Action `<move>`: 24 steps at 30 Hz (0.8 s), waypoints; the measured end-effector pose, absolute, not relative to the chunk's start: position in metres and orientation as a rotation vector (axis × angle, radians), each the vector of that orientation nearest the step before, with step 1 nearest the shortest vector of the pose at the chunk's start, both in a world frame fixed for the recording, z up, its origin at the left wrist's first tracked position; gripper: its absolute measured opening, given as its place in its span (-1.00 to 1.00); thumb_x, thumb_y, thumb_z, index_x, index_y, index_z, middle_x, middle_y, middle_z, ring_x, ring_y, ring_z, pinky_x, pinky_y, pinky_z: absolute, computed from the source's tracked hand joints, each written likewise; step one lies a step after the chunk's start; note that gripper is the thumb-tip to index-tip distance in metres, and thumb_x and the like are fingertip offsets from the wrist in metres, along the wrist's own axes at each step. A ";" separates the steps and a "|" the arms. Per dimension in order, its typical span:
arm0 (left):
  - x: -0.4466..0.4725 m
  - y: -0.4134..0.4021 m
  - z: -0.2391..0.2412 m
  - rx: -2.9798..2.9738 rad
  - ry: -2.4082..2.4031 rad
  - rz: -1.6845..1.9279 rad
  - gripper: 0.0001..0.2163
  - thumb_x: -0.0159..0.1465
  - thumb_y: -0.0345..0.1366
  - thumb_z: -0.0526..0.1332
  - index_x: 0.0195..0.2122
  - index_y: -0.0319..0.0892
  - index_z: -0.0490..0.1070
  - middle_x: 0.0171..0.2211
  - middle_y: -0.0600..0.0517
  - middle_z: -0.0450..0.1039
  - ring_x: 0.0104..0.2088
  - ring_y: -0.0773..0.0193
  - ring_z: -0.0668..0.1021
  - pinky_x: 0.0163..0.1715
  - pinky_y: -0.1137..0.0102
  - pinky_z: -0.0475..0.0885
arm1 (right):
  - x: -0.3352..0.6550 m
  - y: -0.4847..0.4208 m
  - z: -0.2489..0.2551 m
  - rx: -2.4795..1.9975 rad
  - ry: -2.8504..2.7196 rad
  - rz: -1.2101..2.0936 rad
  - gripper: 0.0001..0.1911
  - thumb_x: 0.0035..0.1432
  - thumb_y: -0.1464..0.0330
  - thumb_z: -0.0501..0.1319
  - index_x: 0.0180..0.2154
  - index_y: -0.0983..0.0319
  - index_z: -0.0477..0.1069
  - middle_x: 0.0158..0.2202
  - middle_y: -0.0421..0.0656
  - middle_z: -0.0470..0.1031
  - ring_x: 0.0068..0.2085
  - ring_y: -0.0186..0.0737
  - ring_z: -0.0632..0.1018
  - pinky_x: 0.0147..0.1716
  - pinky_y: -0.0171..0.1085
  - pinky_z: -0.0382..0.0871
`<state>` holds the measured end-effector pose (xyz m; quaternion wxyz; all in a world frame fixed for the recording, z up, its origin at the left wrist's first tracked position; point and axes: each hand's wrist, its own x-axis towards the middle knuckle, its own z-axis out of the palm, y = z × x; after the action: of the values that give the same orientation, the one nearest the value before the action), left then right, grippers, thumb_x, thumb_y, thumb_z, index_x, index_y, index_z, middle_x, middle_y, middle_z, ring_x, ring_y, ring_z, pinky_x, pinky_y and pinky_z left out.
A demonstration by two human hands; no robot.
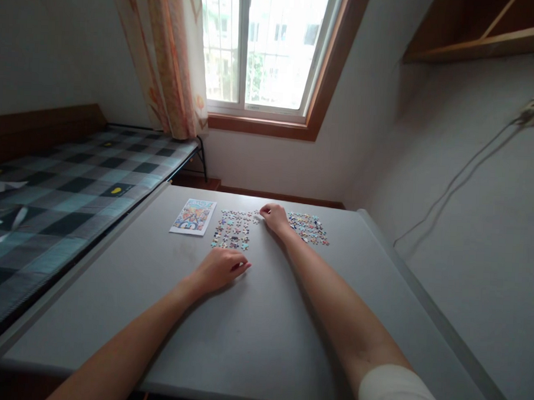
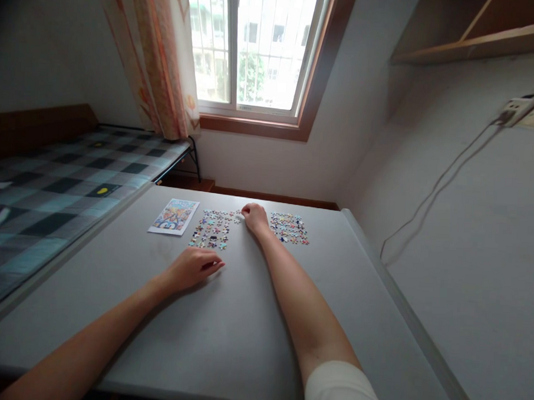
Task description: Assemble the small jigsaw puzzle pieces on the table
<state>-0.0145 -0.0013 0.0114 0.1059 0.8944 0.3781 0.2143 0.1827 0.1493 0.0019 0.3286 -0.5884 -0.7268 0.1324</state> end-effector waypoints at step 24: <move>-0.013 -0.003 0.016 2.630 1.108 0.603 -0.68 0.33 -0.18 0.01 -0.44 -0.18 0.46 -0.56 0.08 0.41 -0.56 0.43 0.37 -0.50 0.51 0.15 | 0.183 0.155 0.002 -1.658 -2.007 0.419 -0.89 0.04 0.43 0.26 -0.37 0.27 0.57 -0.35 -0.08 0.59 -0.33 -0.26 0.53 -0.31 -0.38 0.31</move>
<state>-0.0133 -0.0026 0.0158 0.1122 0.8960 0.3773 0.2055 0.1835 0.1554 0.0018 0.2495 -0.6088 -0.7371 0.1538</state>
